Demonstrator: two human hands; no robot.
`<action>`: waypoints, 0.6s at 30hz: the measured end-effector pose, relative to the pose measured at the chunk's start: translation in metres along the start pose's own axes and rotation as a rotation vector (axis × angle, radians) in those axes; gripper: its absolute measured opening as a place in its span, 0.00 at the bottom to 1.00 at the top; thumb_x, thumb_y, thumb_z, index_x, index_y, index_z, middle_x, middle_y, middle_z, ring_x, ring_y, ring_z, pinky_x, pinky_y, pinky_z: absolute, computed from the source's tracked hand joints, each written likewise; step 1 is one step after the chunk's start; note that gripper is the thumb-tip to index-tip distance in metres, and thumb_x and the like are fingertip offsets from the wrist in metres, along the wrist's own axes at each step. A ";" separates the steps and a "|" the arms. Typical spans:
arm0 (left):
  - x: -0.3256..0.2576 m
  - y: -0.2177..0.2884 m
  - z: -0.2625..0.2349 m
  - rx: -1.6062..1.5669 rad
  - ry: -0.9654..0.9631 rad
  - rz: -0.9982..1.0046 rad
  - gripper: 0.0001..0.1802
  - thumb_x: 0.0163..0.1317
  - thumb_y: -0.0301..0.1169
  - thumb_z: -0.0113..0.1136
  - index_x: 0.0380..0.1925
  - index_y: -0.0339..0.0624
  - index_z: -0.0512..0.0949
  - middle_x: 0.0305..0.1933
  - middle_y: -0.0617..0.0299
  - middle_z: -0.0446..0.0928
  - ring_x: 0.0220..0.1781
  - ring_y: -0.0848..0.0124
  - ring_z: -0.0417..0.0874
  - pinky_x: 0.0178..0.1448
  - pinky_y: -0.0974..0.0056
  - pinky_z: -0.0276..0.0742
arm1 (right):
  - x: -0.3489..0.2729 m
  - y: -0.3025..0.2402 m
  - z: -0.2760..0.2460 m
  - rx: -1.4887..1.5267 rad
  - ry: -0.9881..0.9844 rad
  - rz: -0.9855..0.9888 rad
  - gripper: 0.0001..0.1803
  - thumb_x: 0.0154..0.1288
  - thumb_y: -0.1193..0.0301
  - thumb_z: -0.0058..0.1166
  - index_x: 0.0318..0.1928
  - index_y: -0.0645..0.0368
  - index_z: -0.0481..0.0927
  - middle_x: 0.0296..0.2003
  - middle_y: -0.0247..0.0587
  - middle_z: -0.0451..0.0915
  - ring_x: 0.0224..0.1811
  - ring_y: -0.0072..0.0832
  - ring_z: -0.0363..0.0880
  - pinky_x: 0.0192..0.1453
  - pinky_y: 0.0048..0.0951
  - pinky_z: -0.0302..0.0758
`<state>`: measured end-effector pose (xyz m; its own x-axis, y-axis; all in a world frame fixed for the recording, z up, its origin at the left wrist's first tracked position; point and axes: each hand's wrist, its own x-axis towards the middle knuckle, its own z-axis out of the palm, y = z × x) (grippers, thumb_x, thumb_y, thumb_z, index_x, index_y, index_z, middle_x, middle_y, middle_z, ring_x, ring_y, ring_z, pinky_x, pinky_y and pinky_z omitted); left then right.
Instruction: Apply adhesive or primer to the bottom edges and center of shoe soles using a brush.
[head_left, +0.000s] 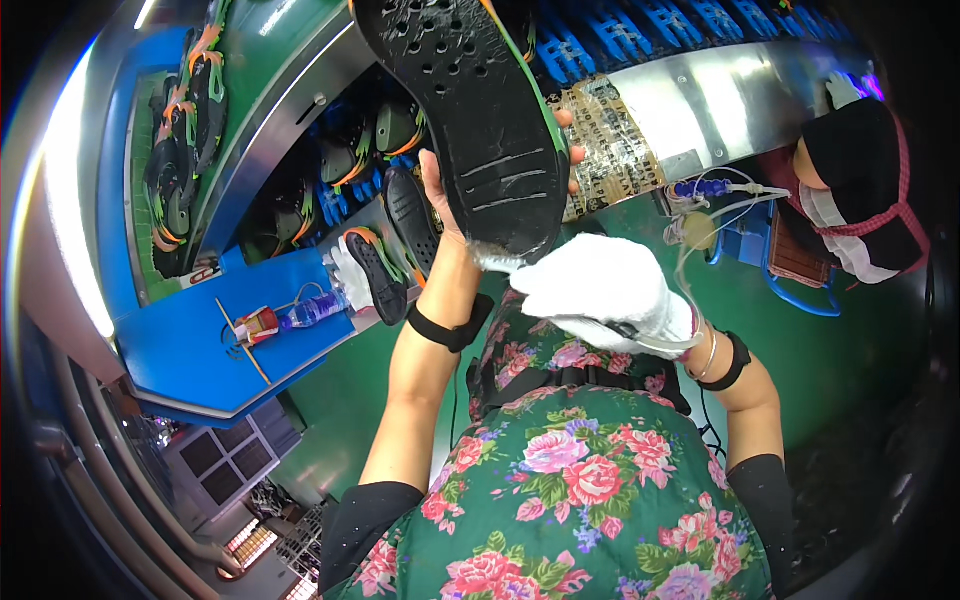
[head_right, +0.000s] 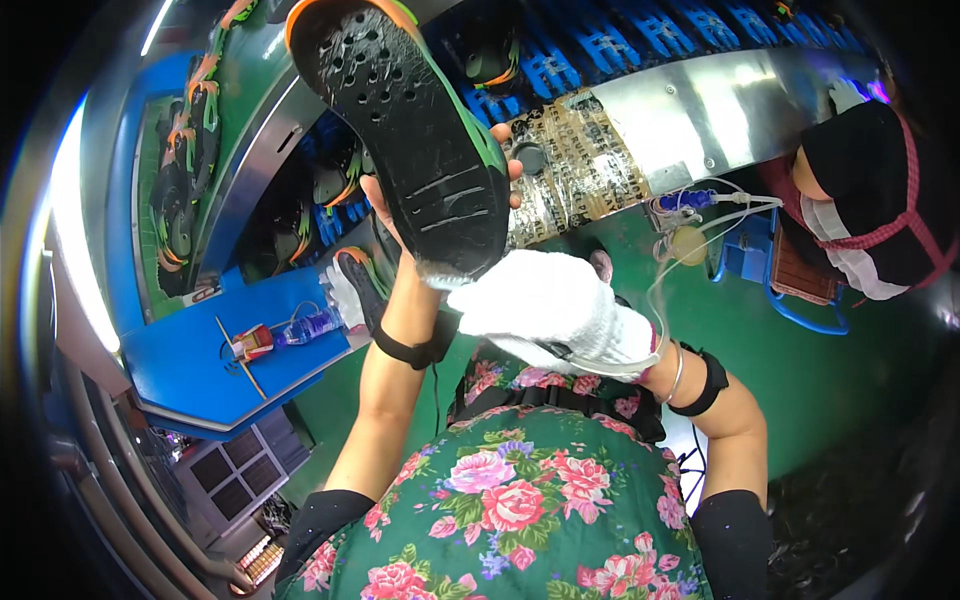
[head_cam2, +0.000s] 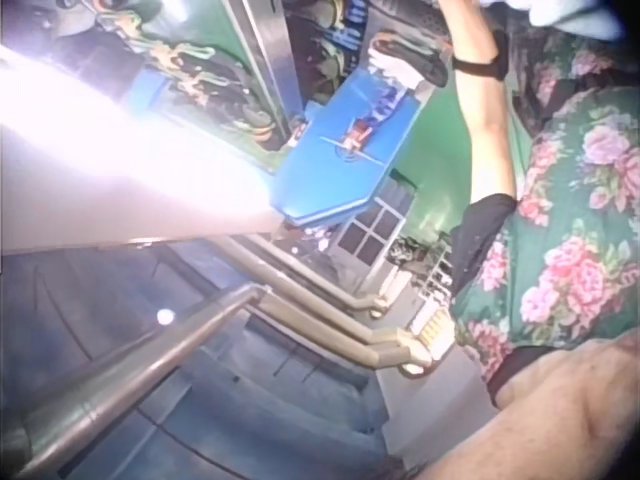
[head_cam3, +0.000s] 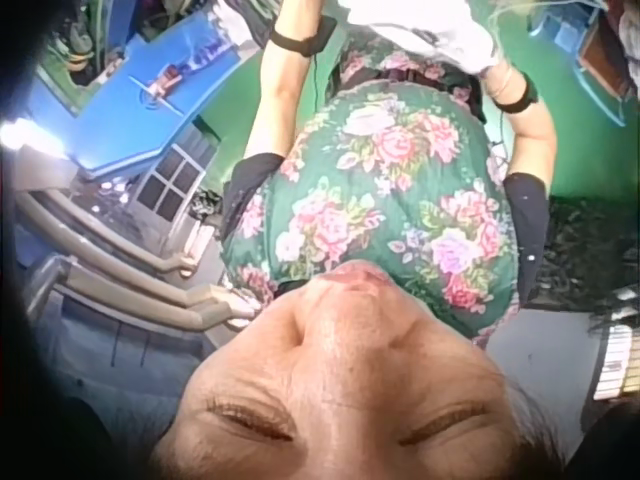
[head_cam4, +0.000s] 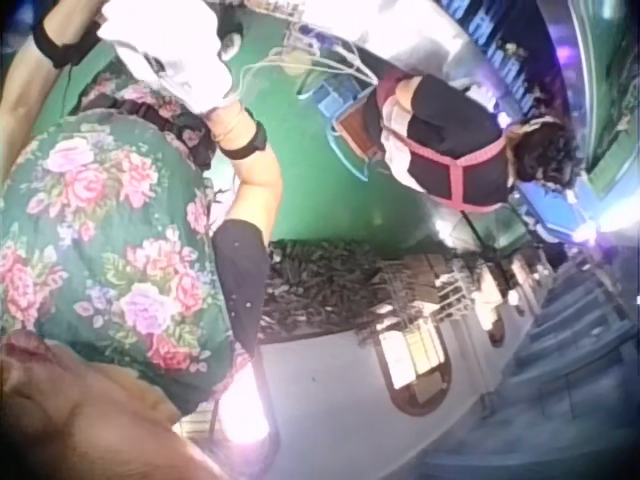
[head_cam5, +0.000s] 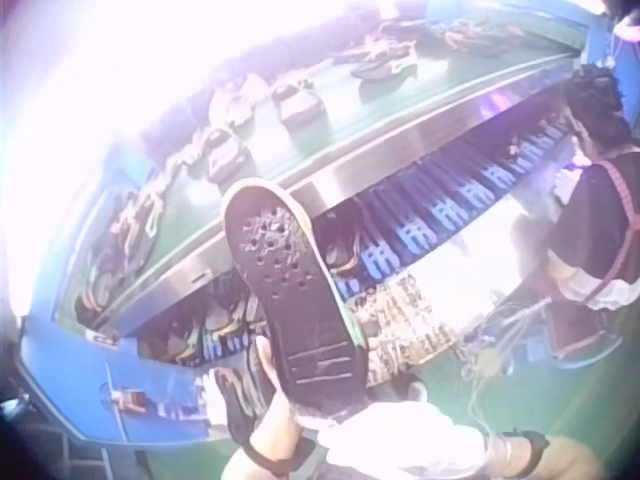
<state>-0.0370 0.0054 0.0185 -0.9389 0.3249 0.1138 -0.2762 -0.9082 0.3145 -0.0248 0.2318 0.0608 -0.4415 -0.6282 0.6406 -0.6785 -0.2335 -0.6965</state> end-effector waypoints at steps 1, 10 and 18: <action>0.001 0.003 -0.001 0.032 -0.026 -0.024 0.69 0.62 0.78 0.63 0.88 0.42 0.53 0.86 0.29 0.56 0.80 0.29 0.71 0.72 0.33 0.85 | 0.000 -0.001 0.002 0.146 0.076 0.104 0.12 0.61 0.78 0.75 0.46 0.54 0.95 0.49 0.44 0.95 0.50 0.38 0.94 0.52 0.37 0.89; -0.009 0.022 -0.002 0.080 0.130 -0.205 0.71 0.58 0.75 0.68 0.88 0.38 0.54 0.81 0.22 0.61 0.72 0.30 0.80 0.68 0.36 0.87 | 0.002 0.001 0.006 -0.050 -0.096 -0.011 0.14 0.59 0.75 0.77 0.47 0.50 0.95 0.48 0.40 0.95 0.48 0.37 0.95 0.53 0.36 0.89; -0.020 0.045 -0.008 0.242 0.405 -0.282 0.46 0.66 0.53 0.67 0.76 0.33 0.72 0.73 0.34 0.77 0.68 0.43 0.86 0.77 0.41 0.81 | 0.002 0.005 -0.002 -0.014 0.020 0.103 0.17 0.62 0.75 0.75 0.53 0.55 0.94 0.53 0.43 0.94 0.52 0.37 0.94 0.55 0.38 0.89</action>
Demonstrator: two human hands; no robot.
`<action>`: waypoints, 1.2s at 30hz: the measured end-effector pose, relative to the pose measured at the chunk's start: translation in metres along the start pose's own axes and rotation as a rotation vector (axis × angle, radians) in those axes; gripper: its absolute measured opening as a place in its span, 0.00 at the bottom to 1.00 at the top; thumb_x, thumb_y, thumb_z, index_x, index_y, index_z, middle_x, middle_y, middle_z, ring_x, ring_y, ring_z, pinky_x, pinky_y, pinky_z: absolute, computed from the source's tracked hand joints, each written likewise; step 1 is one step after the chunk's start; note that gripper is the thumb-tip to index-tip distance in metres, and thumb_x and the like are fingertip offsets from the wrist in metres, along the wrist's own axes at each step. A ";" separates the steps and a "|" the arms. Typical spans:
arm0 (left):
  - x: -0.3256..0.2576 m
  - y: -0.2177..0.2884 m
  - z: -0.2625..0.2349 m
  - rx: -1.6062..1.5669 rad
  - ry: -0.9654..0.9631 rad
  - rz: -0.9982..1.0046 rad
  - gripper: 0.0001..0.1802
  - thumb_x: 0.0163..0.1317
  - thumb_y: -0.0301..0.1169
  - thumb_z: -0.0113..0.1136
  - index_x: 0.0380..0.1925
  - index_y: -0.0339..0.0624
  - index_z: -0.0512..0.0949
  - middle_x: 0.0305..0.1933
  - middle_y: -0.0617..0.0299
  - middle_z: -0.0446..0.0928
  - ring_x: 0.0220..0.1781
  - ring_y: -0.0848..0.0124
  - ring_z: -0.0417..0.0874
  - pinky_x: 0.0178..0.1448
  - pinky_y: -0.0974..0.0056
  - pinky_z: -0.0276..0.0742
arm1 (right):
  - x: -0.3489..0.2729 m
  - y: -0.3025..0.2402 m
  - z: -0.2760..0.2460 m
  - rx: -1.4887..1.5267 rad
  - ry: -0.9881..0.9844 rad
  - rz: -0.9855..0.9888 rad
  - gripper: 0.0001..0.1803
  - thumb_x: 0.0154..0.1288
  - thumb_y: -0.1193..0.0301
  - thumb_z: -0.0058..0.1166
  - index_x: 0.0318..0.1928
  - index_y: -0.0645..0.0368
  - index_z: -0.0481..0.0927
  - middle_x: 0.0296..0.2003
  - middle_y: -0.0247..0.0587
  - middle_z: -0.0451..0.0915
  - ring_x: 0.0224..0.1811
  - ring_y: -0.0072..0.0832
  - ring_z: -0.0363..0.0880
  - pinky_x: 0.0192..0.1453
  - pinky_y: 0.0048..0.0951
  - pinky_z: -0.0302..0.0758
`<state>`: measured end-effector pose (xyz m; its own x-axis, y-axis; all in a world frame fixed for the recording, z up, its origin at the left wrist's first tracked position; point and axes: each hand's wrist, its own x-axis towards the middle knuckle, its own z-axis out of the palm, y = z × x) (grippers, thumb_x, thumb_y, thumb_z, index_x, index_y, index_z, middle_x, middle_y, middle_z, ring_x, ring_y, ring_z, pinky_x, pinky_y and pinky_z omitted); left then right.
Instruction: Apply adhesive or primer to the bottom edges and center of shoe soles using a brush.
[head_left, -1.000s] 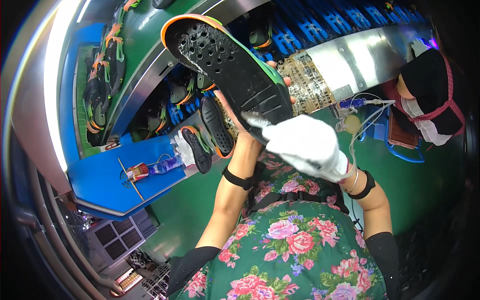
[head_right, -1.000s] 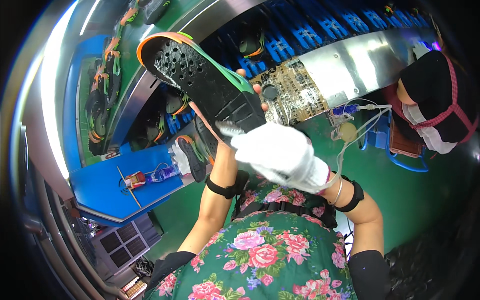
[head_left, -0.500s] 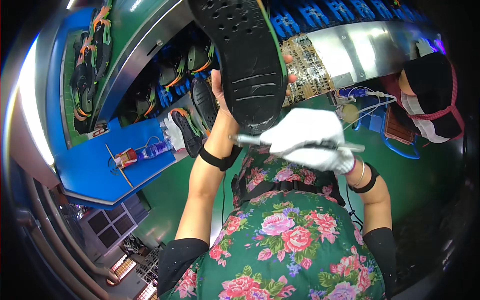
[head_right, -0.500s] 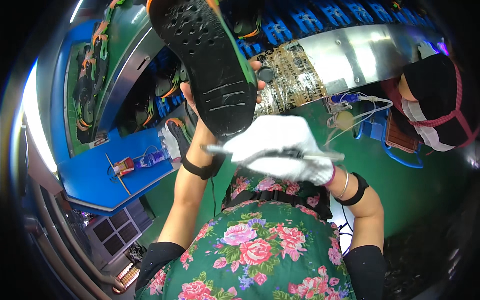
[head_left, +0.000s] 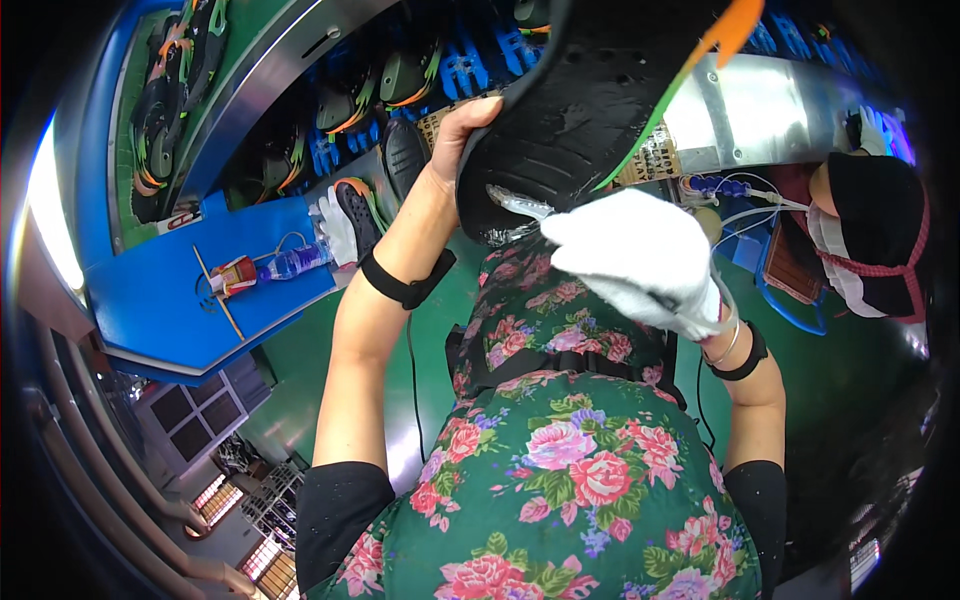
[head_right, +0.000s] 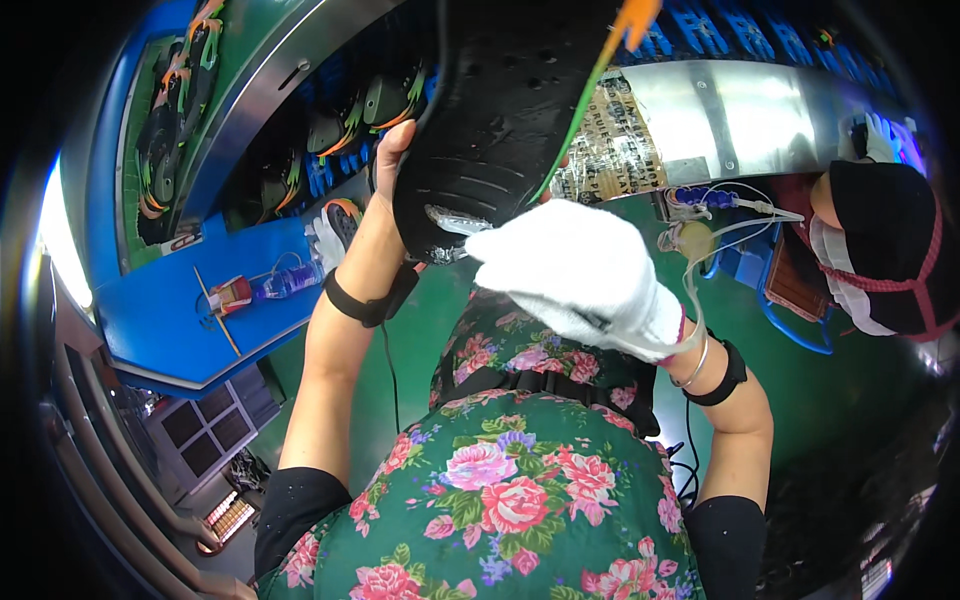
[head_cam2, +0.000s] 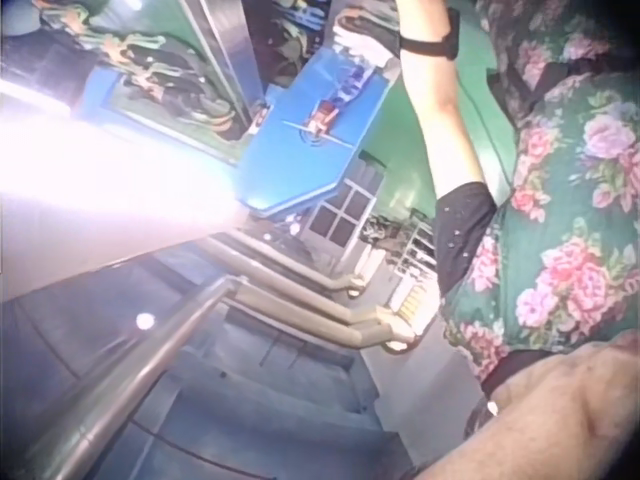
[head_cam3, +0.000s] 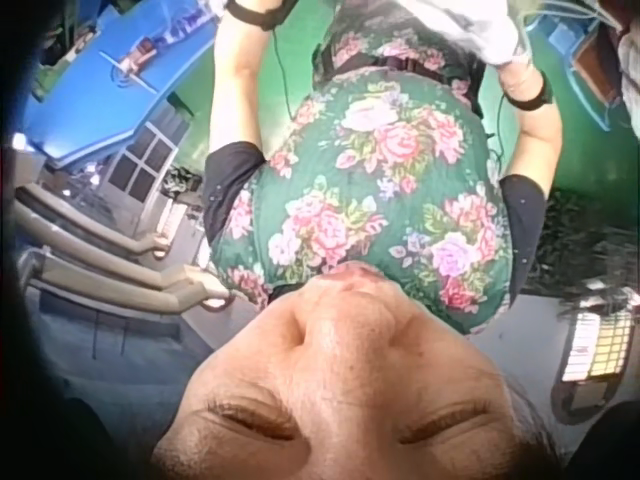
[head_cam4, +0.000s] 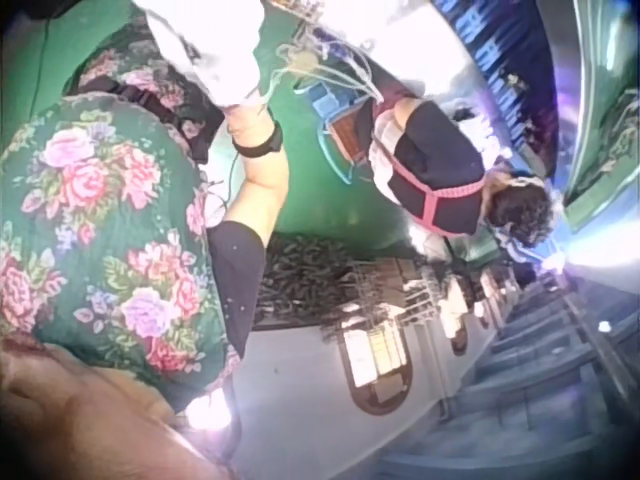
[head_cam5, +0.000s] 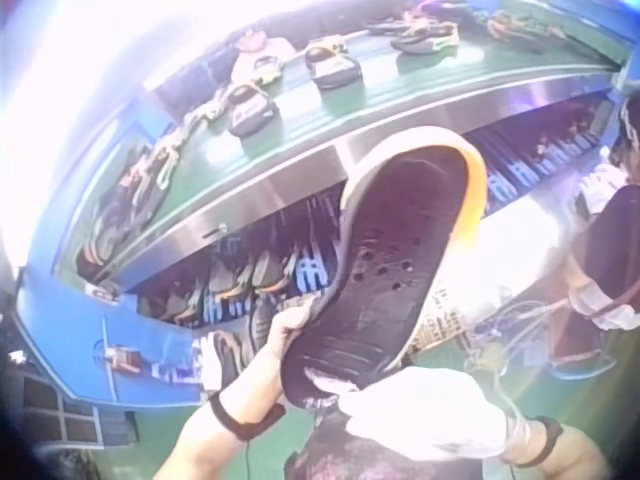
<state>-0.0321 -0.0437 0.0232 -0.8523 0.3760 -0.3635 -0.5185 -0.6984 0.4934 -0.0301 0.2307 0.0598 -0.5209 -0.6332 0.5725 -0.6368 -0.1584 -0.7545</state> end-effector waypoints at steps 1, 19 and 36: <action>-0.001 0.001 0.001 -0.080 0.016 -0.007 0.36 0.69 0.45 0.65 0.71 0.32 0.79 0.68 0.41 0.85 0.64 0.49 0.91 0.74 0.45 0.85 | 0.000 0.000 0.001 -0.041 -0.052 -0.069 0.18 0.62 0.77 0.73 0.53 0.56 0.93 0.52 0.44 0.94 0.51 0.39 0.94 0.56 0.39 0.89; -0.005 -0.032 -0.015 -0.418 0.006 0.024 0.39 0.79 0.53 0.53 0.78 0.34 0.73 0.73 0.41 0.81 0.71 0.50 0.86 0.79 0.45 0.80 | 0.016 0.009 -0.007 0.124 0.142 0.274 0.12 0.62 0.81 0.75 0.46 0.59 0.95 0.49 0.46 0.95 0.47 0.37 0.95 0.54 0.35 0.89; -0.099 0.060 0.021 -0.120 -0.529 0.401 0.81 0.52 0.67 0.83 0.86 0.31 0.40 0.77 0.12 0.60 0.63 0.25 0.85 0.59 0.41 0.94 | 0.016 0.002 -0.029 0.476 0.557 0.591 0.10 0.58 0.89 0.68 0.41 0.71 0.92 0.49 0.58 0.93 0.47 0.36 0.93 0.53 0.34 0.89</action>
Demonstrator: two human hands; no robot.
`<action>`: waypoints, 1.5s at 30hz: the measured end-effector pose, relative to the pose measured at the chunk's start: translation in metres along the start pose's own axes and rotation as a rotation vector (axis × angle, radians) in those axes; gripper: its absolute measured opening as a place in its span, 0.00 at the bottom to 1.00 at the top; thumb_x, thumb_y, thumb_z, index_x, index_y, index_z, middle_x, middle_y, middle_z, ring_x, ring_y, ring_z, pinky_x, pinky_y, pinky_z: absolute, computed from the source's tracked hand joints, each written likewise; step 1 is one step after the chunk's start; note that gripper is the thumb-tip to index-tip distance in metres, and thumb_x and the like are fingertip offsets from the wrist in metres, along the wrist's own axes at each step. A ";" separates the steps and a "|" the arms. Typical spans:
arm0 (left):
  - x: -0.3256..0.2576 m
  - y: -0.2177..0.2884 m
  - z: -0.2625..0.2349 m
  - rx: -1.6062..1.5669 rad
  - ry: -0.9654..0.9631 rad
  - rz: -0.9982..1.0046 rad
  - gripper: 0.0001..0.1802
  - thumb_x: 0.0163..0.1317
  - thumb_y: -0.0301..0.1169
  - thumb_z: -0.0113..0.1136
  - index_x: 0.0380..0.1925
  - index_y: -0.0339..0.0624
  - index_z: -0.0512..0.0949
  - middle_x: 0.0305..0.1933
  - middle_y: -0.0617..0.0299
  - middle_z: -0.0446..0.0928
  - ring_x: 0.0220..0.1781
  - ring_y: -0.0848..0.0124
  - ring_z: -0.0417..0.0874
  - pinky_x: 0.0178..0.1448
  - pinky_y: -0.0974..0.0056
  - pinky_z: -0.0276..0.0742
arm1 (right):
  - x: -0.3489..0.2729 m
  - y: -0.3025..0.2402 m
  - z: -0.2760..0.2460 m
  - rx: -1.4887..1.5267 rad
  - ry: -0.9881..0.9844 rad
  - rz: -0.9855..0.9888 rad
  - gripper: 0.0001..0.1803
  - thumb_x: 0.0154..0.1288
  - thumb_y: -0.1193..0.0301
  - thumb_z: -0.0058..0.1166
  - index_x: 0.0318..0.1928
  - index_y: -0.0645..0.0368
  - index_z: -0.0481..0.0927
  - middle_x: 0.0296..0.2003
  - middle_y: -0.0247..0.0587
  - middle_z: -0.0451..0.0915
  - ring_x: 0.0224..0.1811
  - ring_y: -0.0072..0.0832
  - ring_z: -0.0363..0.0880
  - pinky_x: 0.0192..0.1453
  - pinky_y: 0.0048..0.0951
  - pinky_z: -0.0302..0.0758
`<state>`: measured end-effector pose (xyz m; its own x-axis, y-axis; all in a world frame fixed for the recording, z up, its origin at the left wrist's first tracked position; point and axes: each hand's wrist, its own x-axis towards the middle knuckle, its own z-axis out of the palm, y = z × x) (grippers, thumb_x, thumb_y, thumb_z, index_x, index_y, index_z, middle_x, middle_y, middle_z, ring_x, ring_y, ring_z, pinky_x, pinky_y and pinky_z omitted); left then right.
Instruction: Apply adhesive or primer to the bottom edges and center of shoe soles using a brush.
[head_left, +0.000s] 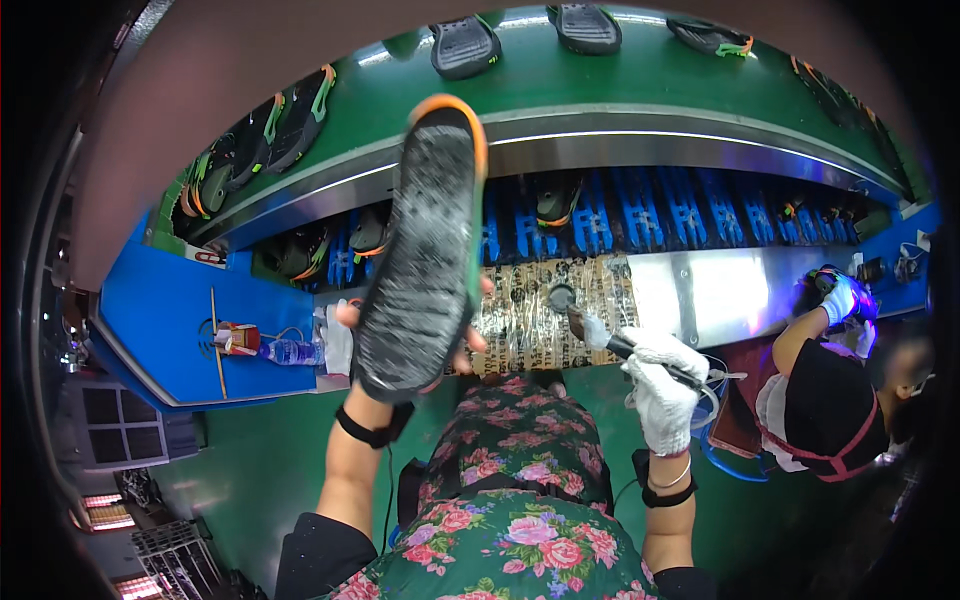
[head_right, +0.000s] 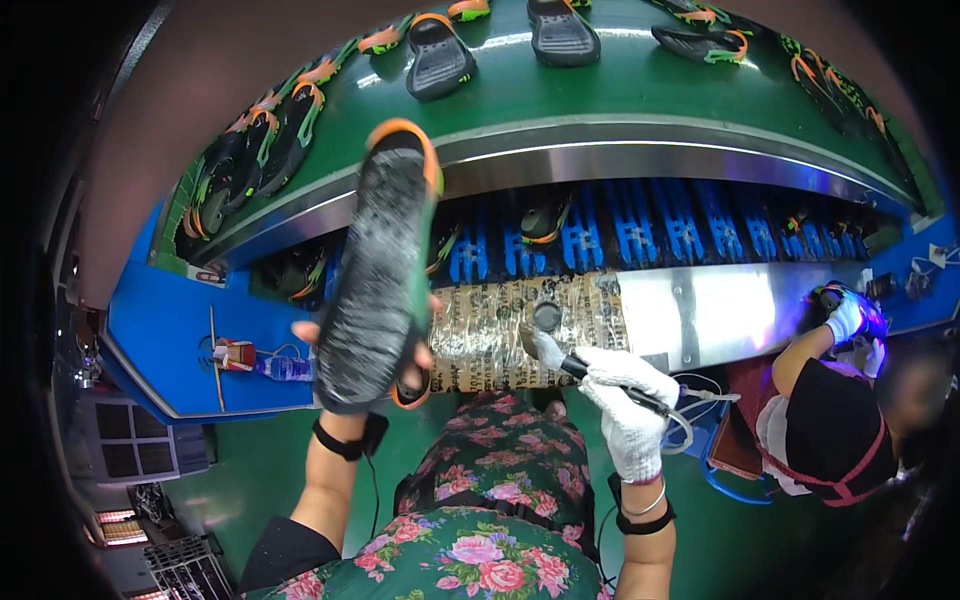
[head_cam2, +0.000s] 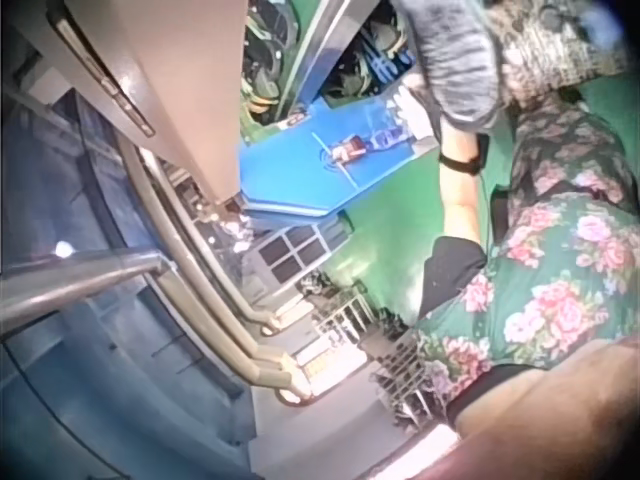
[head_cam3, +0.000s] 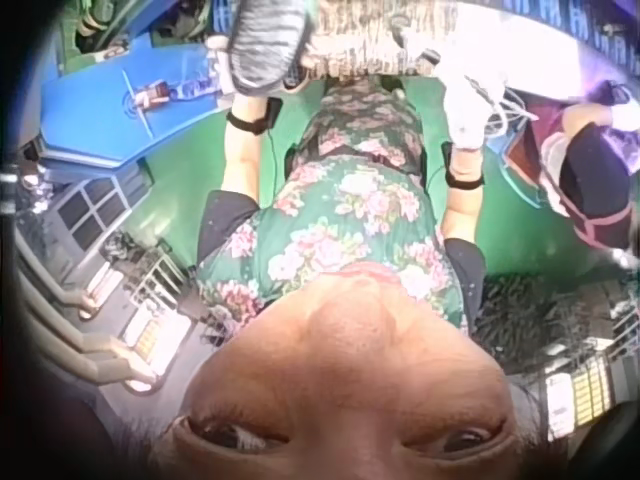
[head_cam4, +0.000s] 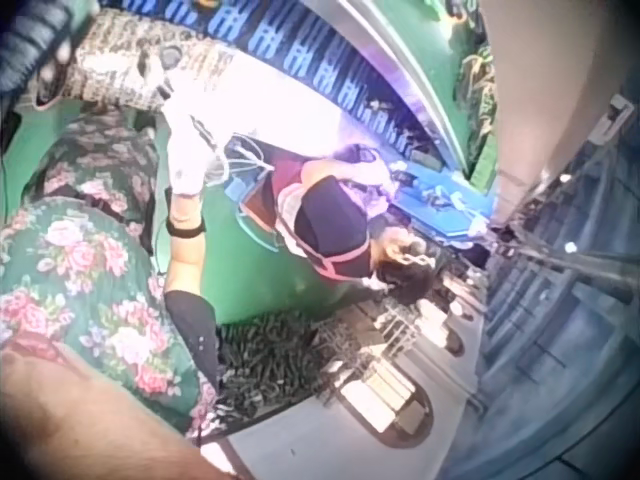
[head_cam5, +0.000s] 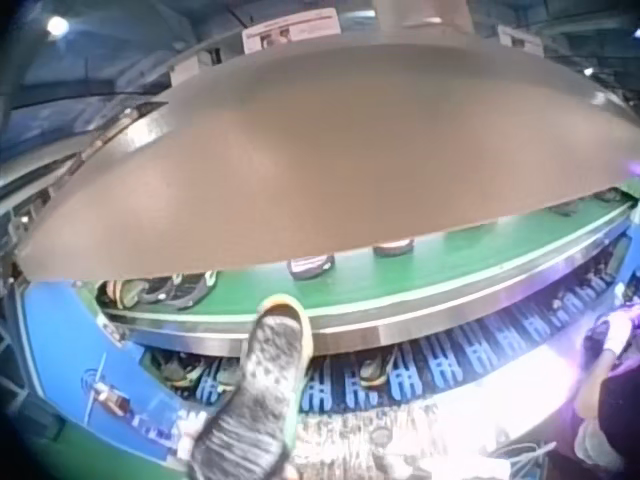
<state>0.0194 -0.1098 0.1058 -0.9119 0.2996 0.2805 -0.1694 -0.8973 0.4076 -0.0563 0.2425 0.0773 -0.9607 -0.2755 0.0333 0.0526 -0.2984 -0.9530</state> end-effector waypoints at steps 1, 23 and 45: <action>0.011 0.027 0.000 0.089 -0.022 0.035 0.80 0.55 0.67 0.82 0.86 0.32 0.40 0.79 0.12 0.55 0.62 0.26 0.85 0.57 0.44 0.95 | 0.000 0.008 0.000 0.051 0.004 0.005 0.09 0.58 0.88 0.67 0.40 0.71 0.91 0.49 0.59 0.92 0.44 0.34 0.92 0.49 0.33 0.90; 0.232 0.156 -0.113 2.219 0.904 0.243 0.28 0.70 0.46 0.76 0.66 0.48 0.88 0.75 0.39 0.80 0.85 0.44 0.69 0.83 0.49 0.70 | -0.022 0.080 0.015 -0.139 -0.103 0.204 0.12 0.68 0.83 0.69 0.51 0.69 0.93 0.50 0.48 0.94 0.44 0.25 0.91 0.51 0.28 0.88; 0.199 0.089 -0.081 1.186 0.346 0.607 0.15 0.79 0.33 0.67 0.59 0.41 0.78 0.60 0.56 0.78 0.64 0.56 0.83 0.72 0.41 0.85 | -0.033 0.069 -0.027 0.062 0.164 0.192 0.12 0.67 0.84 0.66 0.49 0.68 0.93 0.53 0.54 0.93 0.48 0.30 0.92 0.54 0.31 0.88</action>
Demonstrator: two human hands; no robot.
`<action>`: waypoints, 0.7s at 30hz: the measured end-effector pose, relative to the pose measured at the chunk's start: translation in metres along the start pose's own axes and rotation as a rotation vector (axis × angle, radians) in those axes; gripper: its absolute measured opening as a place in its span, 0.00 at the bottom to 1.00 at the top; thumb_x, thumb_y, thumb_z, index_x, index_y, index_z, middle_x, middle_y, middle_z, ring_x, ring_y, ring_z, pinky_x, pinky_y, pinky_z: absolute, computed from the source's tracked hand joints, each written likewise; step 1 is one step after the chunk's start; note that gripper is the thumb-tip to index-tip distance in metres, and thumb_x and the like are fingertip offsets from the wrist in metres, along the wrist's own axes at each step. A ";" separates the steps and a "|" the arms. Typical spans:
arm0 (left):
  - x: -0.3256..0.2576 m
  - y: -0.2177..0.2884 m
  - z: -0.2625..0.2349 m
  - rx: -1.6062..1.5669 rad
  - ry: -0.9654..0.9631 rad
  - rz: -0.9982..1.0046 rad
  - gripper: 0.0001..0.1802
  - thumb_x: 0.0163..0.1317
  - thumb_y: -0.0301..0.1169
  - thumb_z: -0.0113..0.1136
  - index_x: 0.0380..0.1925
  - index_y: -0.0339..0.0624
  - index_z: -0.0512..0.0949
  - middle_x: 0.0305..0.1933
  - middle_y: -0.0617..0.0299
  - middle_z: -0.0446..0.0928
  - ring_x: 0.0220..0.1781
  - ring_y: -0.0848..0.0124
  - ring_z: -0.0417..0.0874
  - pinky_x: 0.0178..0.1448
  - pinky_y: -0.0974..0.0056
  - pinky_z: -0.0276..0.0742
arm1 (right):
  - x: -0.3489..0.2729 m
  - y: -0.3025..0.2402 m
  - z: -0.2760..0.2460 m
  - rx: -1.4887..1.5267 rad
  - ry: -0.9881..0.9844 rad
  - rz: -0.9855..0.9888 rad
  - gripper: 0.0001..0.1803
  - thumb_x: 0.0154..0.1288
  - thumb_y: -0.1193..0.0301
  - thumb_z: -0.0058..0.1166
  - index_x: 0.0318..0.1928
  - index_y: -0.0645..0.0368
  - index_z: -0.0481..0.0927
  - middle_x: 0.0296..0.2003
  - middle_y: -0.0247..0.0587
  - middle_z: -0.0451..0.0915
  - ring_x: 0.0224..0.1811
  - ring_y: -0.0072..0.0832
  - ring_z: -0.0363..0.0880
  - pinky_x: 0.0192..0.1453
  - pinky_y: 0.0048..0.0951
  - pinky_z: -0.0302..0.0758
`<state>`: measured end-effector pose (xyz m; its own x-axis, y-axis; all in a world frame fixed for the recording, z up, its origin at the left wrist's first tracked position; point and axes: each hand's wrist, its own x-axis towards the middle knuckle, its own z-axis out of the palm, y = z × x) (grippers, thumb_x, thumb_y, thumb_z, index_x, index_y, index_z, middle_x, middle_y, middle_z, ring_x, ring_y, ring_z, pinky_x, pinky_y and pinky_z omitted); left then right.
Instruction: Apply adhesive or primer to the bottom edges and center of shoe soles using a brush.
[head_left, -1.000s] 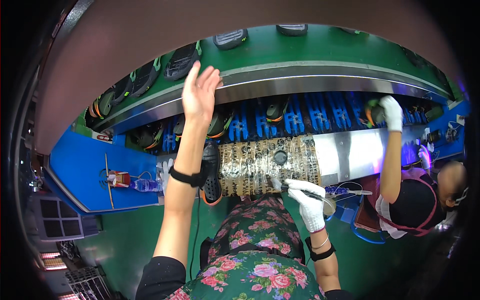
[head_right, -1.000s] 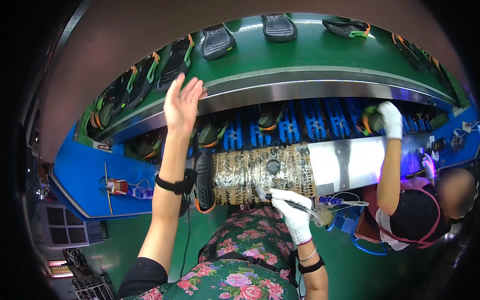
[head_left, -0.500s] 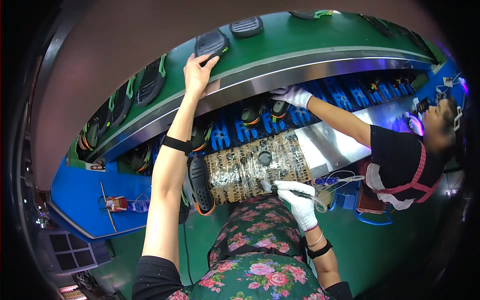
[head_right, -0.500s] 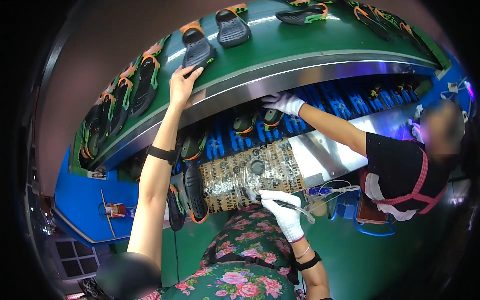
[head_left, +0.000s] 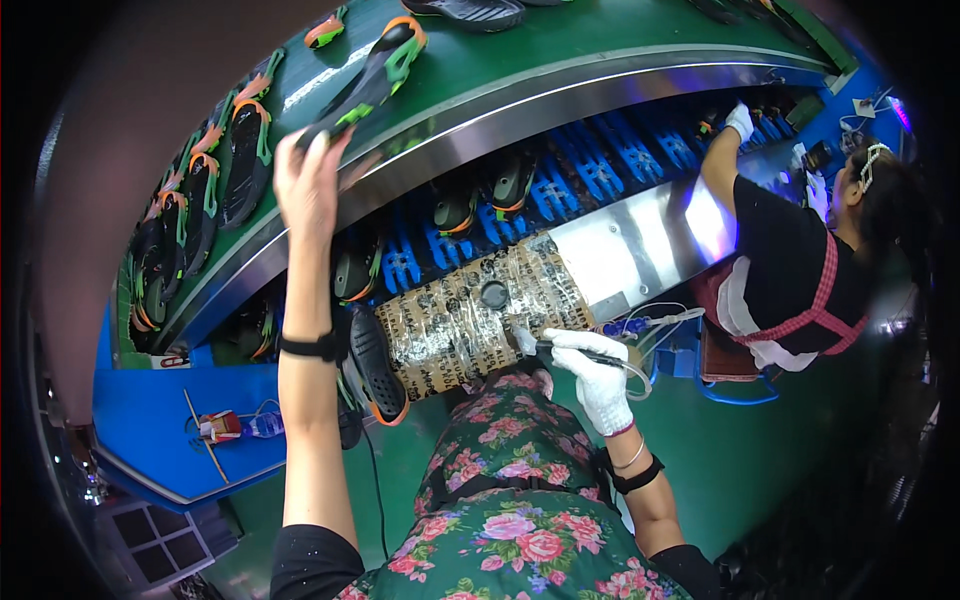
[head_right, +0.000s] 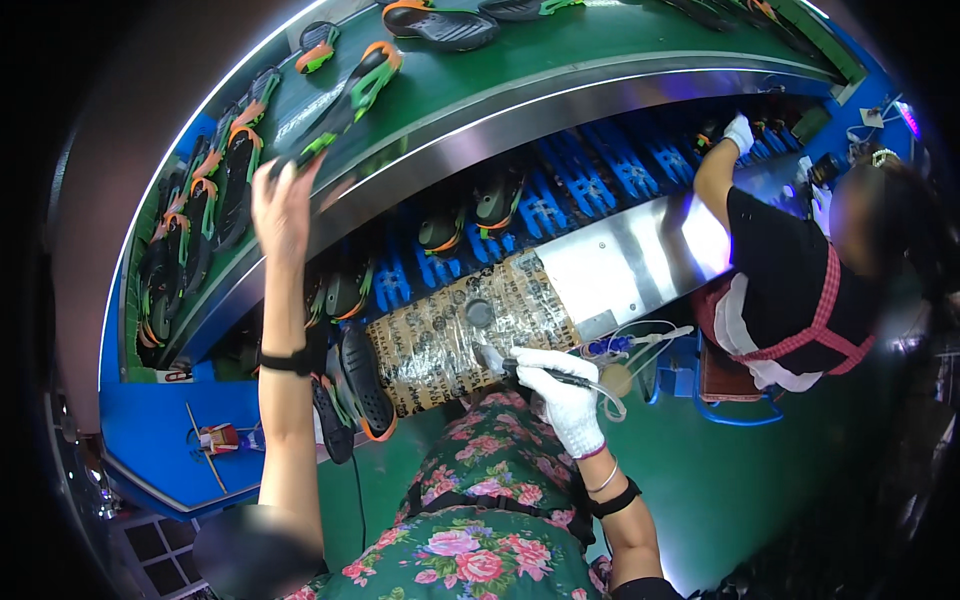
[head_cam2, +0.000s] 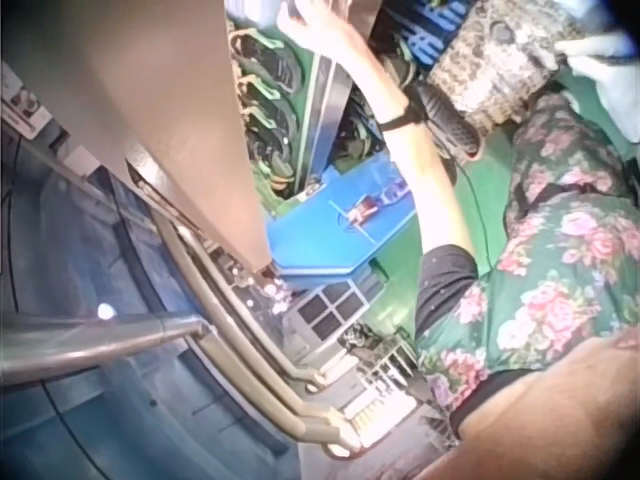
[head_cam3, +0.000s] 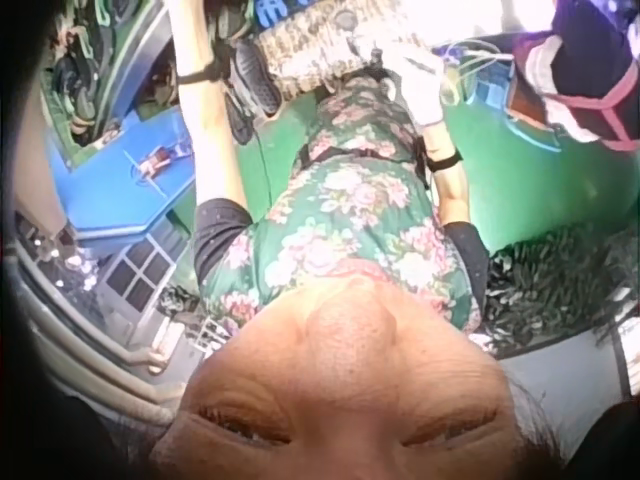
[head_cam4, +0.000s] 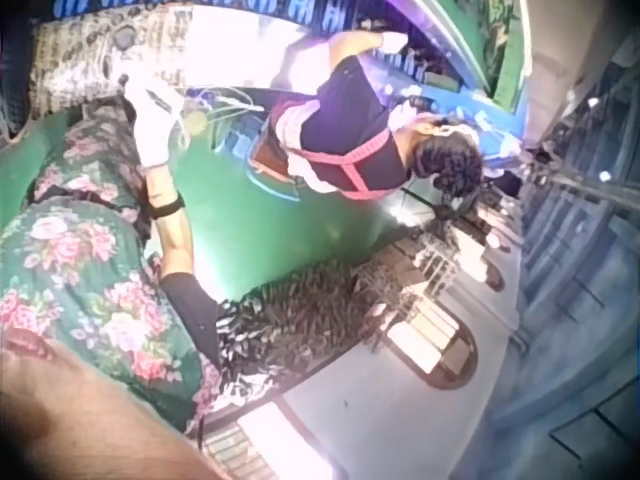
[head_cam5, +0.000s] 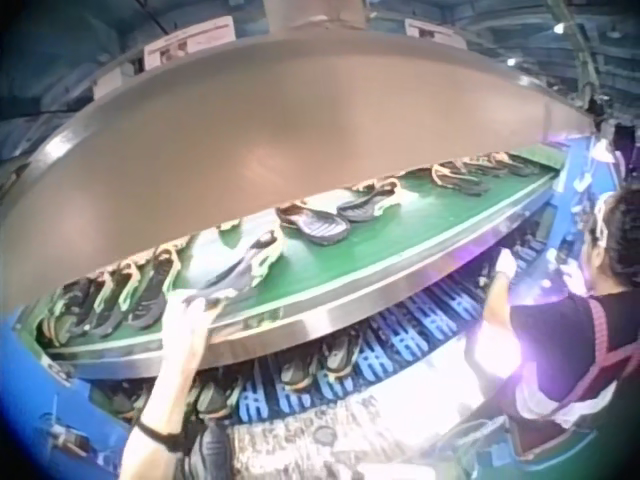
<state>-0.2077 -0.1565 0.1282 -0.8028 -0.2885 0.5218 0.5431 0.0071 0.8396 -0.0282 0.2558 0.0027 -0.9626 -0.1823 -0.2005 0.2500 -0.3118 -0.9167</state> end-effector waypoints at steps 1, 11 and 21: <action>-0.019 0.011 -0.015 -0.024 0.057 0.013 0.14 0.80 0.33 0.66 0.58 0.42 0.77 0.59 0.57 0.77 0.63 0.58 0.83 0.72 0.43 0.83 | 0.000 0.000 -0.002 0.083 0.004 0.008 0.12 0.67 0.84 0.65 0.49 0.68 0.93 0.52 0.54 0.93 0.45 0.29 0.92 0.51 0.30 0.88; -0.156 0.120 -0.123 -0.049 0.619 -0.031 0.30 0.79 0.40 0.46 0.75 0.40 0.74 0.71 0.49 0.82 0.70 0.54 0.85 0.76 0.46 0.80 | 0.013 -0.013 -0.017 0.498 -0.007 0.065 0.14 0.69 0.84 0.62 0.53 0.69 0.90 0.55 0.54 0.92 0.48 0.31 0.92 0.51 0.30 0.89; -0.225 0.030 -0.005 -0.066 0.286 -1.082 0.18 0.75 0.47 0.69 0.50 0.46 0.90 0.46 0.63 0.92 0.45 0.68 0.93 0.58 0.62 0.88 | -0.011 -0.073 0.056 0.399 -0.287 0.155 0.12 0.64 0.87 0.67 0.48 0.70 0.90 0.56 0.60 0.91 0.53 0.38 0.93 0.56 0.33 0.91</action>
<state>-0.0095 -0.0959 0.0350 -0.7786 -0.3217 -0.5388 -0.3876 -0.4288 0.8160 -0.0297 0.2284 0.0909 -0.8578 -0.4853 -0.1691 0.4614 -0.5825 -0.6691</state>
